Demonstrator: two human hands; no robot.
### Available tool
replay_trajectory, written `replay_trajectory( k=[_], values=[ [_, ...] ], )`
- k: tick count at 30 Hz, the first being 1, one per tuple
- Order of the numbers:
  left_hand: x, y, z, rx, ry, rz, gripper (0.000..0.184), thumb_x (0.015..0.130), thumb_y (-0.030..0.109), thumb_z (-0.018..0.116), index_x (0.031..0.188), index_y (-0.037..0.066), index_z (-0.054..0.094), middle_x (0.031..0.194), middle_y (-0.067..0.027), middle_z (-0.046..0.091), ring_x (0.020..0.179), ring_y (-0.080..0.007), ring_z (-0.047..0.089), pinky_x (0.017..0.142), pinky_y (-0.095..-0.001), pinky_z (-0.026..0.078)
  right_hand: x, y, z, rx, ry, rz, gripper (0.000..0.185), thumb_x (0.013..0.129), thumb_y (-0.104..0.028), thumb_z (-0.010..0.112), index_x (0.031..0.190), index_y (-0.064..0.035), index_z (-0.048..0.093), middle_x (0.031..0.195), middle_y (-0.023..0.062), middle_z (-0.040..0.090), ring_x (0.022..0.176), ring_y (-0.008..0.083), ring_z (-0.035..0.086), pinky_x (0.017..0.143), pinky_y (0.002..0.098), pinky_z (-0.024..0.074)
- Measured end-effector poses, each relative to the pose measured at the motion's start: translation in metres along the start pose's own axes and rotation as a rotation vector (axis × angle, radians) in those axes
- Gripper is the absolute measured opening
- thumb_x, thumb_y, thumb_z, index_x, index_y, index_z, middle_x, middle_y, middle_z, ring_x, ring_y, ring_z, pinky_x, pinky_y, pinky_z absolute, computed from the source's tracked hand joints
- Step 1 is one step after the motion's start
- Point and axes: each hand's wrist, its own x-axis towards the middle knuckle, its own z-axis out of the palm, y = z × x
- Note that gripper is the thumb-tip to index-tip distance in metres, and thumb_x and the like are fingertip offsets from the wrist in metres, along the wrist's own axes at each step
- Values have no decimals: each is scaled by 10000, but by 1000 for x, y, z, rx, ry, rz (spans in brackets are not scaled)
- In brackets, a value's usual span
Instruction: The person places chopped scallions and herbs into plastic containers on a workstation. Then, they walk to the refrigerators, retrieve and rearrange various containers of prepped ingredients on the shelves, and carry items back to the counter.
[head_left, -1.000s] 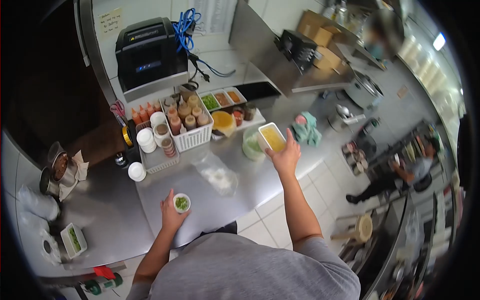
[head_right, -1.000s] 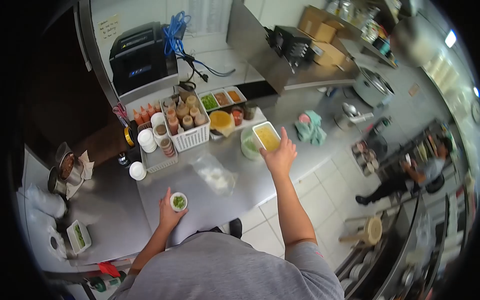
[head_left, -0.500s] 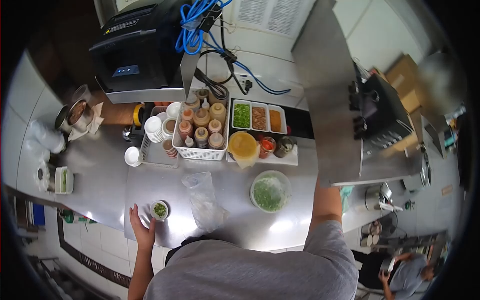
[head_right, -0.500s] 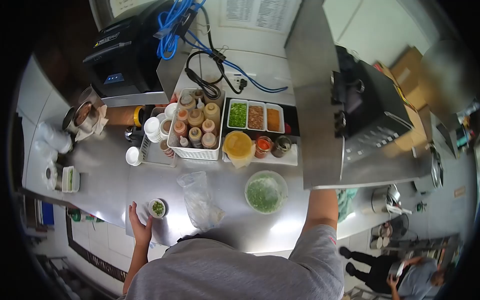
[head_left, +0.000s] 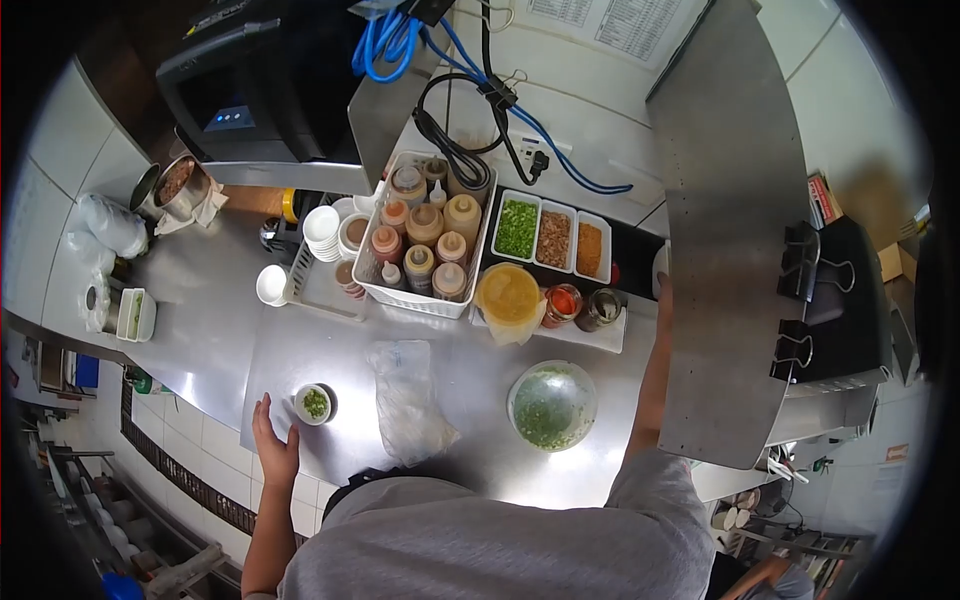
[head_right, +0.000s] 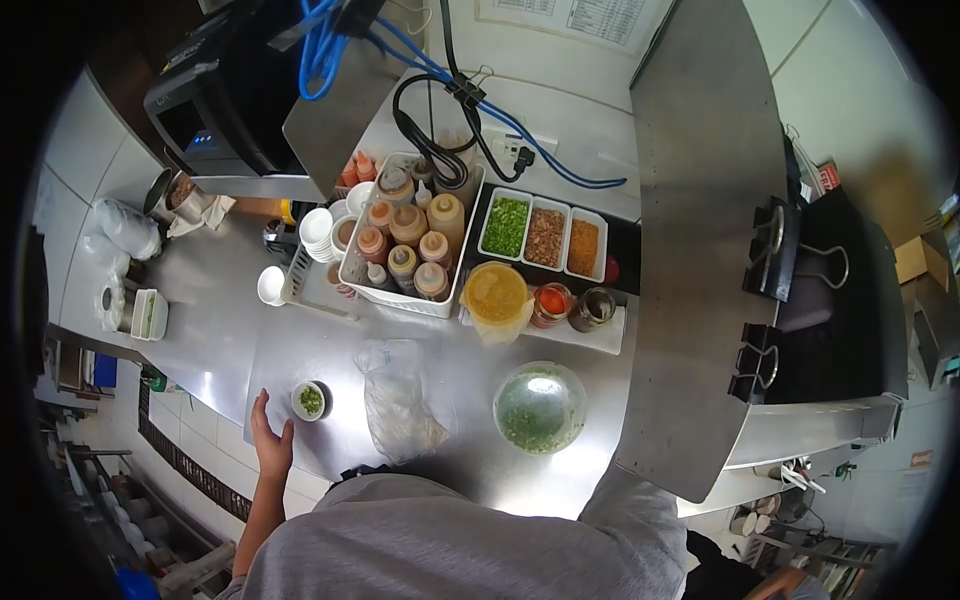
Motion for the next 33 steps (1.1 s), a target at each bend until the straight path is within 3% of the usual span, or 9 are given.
replay_trajectory(
  k=[6,8,12,15,18,21,27,29,33],
  values=[
    [-1,-1,6,-8,-19,-9,764,800,12,667,1486,60,333,1478,-213,392,1391,-411,331,1152,-480,286,-6,-10,16,-52,19,66,731,691,-438,833,1247,-28,594,1141,216,659,984,446,627,903,461,480],
    [1,-2,6,-30,-17,-5,758,801,13,665,1483,61,337,1470,-215,400,1385,-406,342,1152,-471,289,-5,-2,36,-276,293,-90,816,764,-577,729,1340,-37,523,1184,215,648,1046,426,619,937,478,458],
    [3,-5,4,-57,-1,7,746,804,17,665,1477,54,345,1465,-214,408,1380,-402,350,1151,-466,290,-40,-39,26,-429,233,-180,878,815,-650,625,1434,-63,420,1195,212,648,1077,405,619,959,515,432],
    [5,-8,-1,-78,11,16,731,810,21,663,1469,41,349,1457,-217,417,1371,-399,362,1148,-464,295,-35,-31,26,-125,61,-136,885,846,-672,565,1495,-116,335,1218,206,639,1118,393,603,973,546,405],
    [2,-19,-12,-99,41,8,714,814,22,662,1459,25,355,1451,-216,424,1359,-395,381,1142,-457,306,-16,-4,40,-242,92,-148,824,864,-614,582,1501,-154,332,1255,196,623,1155,404,578,976,555,398],
    [2,-32,-20,-107,54,37,693,811,16,660,1441,10,373,1443,-215,438,1341,-382,410,1130,-440,327,-8,4,34,-190,-54,-101,866,827,-589,635,1513,-176,305,1298,184,604,1201,390,559,989,553,392],
    [-1,-58,-40,-104,50,34,716,789,-24,649,1445,-5,364,1424,-220,457,1330,-376,433,1127,-439,333,-23,-49,27,-336,12,33,988,722,-542,736,1518,-165,287,1298,165,612,1228,370,552,998,553,401],
    [1,-60,-43,-111,49,-25,733,775,-51,646,1449,-9,359,1414,-222,464,1329,-371,438,1123,-433,336,-27,-58,17,-322,-93,70,972,710,-452,751,1513,-152,293,1284,177,615,1232,388,540,1000,542,414],
    [3,-62,-35,-117,76,-14,735,779,-51,645,1454,-9,355,1406,-225,469,1329,-376,437,1125,-435,331,-35,-67,2,-228,-48,103,973,685,-371,762,1506,-134,297,1266,186,620,1224,392,542,1007,518,427]
  ],
)
